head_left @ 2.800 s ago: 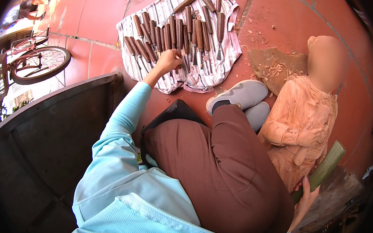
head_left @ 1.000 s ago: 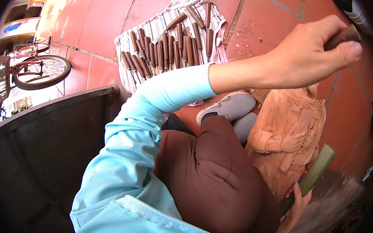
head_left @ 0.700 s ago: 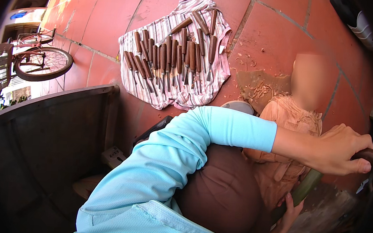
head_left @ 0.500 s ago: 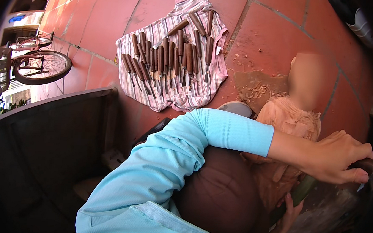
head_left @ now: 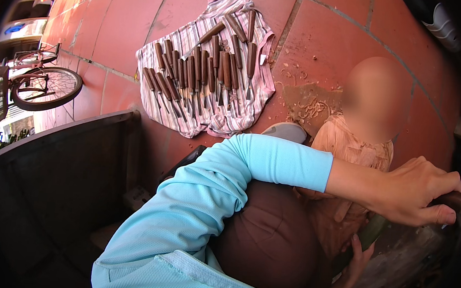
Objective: The person carves a wooden statue of a seated figure using a chisel and a green mallet. They repeatedly strike the chisel to shape the wood, occasionally switching tools from a collection laid out on a cloth nearby.
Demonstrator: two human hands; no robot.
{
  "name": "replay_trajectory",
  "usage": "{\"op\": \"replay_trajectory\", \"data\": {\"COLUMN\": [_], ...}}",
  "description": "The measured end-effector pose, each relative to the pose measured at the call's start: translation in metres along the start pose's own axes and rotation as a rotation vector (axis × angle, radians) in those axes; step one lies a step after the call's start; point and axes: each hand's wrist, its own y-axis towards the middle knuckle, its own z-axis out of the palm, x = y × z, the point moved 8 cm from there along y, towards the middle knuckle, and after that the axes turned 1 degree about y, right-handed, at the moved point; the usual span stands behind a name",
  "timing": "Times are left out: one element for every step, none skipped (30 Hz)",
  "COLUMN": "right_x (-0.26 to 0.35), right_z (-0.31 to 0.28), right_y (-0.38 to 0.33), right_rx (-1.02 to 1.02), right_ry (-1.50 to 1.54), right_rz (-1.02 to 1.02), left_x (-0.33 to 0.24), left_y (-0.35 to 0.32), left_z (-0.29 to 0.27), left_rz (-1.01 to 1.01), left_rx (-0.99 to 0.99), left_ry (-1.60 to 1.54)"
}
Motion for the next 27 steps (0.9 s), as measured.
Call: {"op": "replay_trajectory", "data": {"right_x": [0.000,0.000,-0.001,-0.003,-0.004,-0.002,0.000,0.001,0.001,0.000,0.000,0.000,0.001,0.002,0.002,0.001,-0.001,-0.002,-0.005,-0.006,-0.005,-0.003,-0.003,-0.003,-0.003,-0.004,-0.005], "right_z": [0.001,0.002,0.001,-0.001,-0.002,-0.001,0.001,0.002,0.001,-0.001,-0.002,-0.001,0.000,0.001,0.001,0.000,0.000,-0.001,-0.003,-0.002,-0.001,0.001,0.003,0.003,0.001,-0.001,-0.001], "right_y": [0.000,0.000,0.001,0.002,0.002,0.002,0.001,0.001,0.001,0.001,0.002,0.001,0.001,0.001,0.001,0.002,0.002,0.002,0.002,0.002,0.001,0.000,-0.001,-0.002,-0.002,-0.002,-0.001], "right_rx": [0.005,0.010,0.015,0.021,0.026,0.022,0.017,0.013,0.011,0.010,0.008,0.004,0.000,-0.004,-0.001,0.003,0.008,0.014,0.022,0.032,0.022,0.015,0.010,0.005,-0.013,-0.031,-0.030], "right_ry": [-0.001,-0.001,-0.006,-0.011,-0.016,-0.015,-0.014,-0.013,-0.015,-0.017,-0.019,-0.015,-0.011,-0.008,-0.011,-0.014,-0.018,-0.014,-0.011,-0.008,-0.009,-0.010,-0.013,-0.022,-0.029,-0.038,-0.034], "right_rz": [-0.003,-0.007,-0.002,0.003,0.008,0.007,0.007,0.006,0.007,0.008,0.008,0.003,-0.002,-0.008,-0.003,0.003,0.008,0.010,0.013,0.015,0.021,0.027,0.032,0.030,0.026,0.022,0.012], "left_x": [0.000,0.000,0.000,-0.001,-0.001,0.000,0.000,0.000,0.001,0.001,0.002,0.002,0.003,0.003,0.004,0.004,0.004,0.003,0.002,0.000,-0.007,-0.015,-0.023,-0.032,-0.038,-0.045,-0.050], "left_y": [0.000,-0.001,-0.001,-0.001,-0.001,-0.001,-0.001,-0.001,-0.001,-0.001,-0.001,-0.002,-0.003,-0.003,-0.004,-0.004,-0.005,-0.005,-0.006,-0.006,-0.006,-0.008,-0.011,-0.015,-0.022,-0.032,-0.046], "left_z": [-0.001,-0.001,-0.002,-0.002,-0.003,-0.003,-0.003,-0.003,-0.002,-0.002,-0.002,-0.002,-0.001,0.000,0.000,0.001,0.001,0.002,0.002,0.000,-0.005,-0.012,-0.022,-0.035,-0.052,-0.072,-0.094], "left_rz": [-0.007,-0.014,-0.016,-0.018,-0.020,-0.022,-0.024,-0.025,-0.025,-0.025,-0.024,-0.030,-0.036,-0.042,-0.038,-0.033,-0.029,-0.028,-0.027,-0.026,-0.006,0.014,0.033,0.060,0.090,0.120,0.080], "left_rx": [0.000,0.001,0.000,-0.001,-0.002,-0.002,-0.001,-0.001,-0.001,-0.002,-0.003,-0.003,-0.003,-0.004,-0.008,-0.014,-0.020,-0.022,-0.025,-0.030,-0.030,-0.032,-0.035,-0.084,-0.127,-0.173,-0.182], "left_ry": [-0.003,-0.006,-0.010,-0.015,-0.019,-0.015,-0.011,-0.007,-0.007,-0.008,-0.008,-0.007,-0.006,-0.005,-0.012,-0.018,-0.024,-0.012,0.001,0.015,0.078,0.143,0.210,0.234,0.244,0.254,0.376]}}
